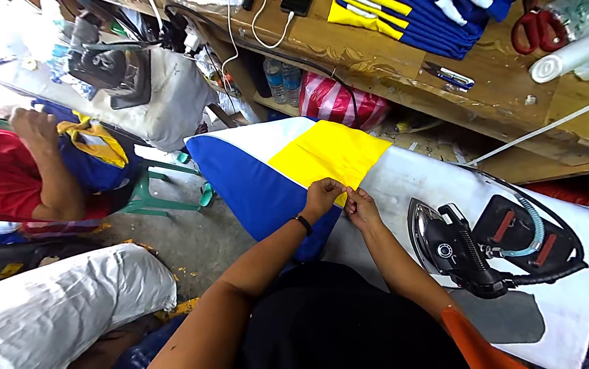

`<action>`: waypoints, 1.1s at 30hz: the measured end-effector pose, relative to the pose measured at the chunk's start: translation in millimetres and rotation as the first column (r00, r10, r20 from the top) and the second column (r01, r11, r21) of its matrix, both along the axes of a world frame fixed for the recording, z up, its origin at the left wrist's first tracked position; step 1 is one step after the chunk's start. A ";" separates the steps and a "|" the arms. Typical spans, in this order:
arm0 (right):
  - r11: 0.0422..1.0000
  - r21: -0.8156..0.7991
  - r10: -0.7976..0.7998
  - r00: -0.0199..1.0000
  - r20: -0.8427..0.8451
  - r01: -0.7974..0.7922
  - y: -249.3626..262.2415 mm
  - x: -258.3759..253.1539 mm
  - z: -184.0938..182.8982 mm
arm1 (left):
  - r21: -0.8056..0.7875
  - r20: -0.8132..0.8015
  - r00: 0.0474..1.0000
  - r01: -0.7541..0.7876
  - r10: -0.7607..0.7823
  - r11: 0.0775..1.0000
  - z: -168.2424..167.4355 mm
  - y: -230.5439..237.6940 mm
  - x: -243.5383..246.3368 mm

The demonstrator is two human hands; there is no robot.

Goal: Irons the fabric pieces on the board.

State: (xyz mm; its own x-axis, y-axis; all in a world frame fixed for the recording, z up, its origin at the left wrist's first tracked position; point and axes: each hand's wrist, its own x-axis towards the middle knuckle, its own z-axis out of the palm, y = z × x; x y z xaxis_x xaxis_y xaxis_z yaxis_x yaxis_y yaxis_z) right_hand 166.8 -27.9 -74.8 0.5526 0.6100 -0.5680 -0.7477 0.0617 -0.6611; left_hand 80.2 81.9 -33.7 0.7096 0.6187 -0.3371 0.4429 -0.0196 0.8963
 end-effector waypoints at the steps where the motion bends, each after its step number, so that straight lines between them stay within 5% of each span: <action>1: 1.000 0.017 0.024 0.998 0.052 -0.025 -1.5 -0.1 -1.7 | -0.082 -0.049 0.999 -0.004 0.000 0.997 0.3 4.6 4.1; 6: 0.983 -0.025 0.176 0.906 0.384 -0.181 -9.7 5.3 -7.3 | -0.356 -0.326 0.941 -0.038 -0.086 0.934 32.6 26.1 17.0; 9: 0.939 -0.296 0.338 0.636 0.694 -0.176 -9.7 7.2 -5.2 | -0.406 -0.449 0.886 -0.089 -0.114 0.909 39.3 31.1 22.1; 12: 0.851 -0.524 0.474 0.397 0.786 0.021 -3.4 -2.9 3.2 | -0.465 -0.447 0.891 -0.157 -0.078 0.871 29.6 30.5 20.6; 14: 0.809 -0.586 0.511 0.432 0.743 0.050 -0.9 -6.0 10.0 | -0.469 -0.366 0.929 -0.138 -0.050 0.872 25.6 24.5 14.4; 17: 0.861 -0.507 0.381 0.702 0.601 -0.034 -1.7 -2.0 6.3 | -0.285 -0.230 0.965 0.057 -0.126 0.957 11.5 20.2 -0.6; 21: 0.955 -0.290 0.110 0.983 0.145 -0.064 7.2 -1.1 10.1 | -0.096 -0.162 0.986 0.033 -0.048 0.995 17.9 30.7 -29.9; 24: 0.948 -0.309 0.108 0.991 0.078 -0.079 14.8 -0.1 10.9 | -0.068 -0.076 0.995 -0.074 0.068 0.995 0.6 66.3 -56.3; 29: 0.846 -0.533 0.306 0.786 0.538 0.036 27.3 -3.6 -3.2 | 0.031 -0.041 0.948 -0.314 0.316 0.949 -6.3 149.8 -122.4; 33: 0.834 -0.523 0.176 0.814 0.553 0.175 33.3 -16.9 -0.4 | 0.203 -0.081 0.882 -0.441 0.464 0.874 -0.6 229.6 -183.7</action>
State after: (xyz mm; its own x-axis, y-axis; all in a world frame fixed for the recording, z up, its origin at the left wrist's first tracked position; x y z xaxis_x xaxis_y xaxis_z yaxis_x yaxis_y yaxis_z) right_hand 149.9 5.5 -75.2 0.8709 0.3094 -0.3818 -0.2324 -0.4253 -0.8747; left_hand -103.6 311.5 -34.4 0.2973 0.9186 -0.2604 0.5473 0.0595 0.8348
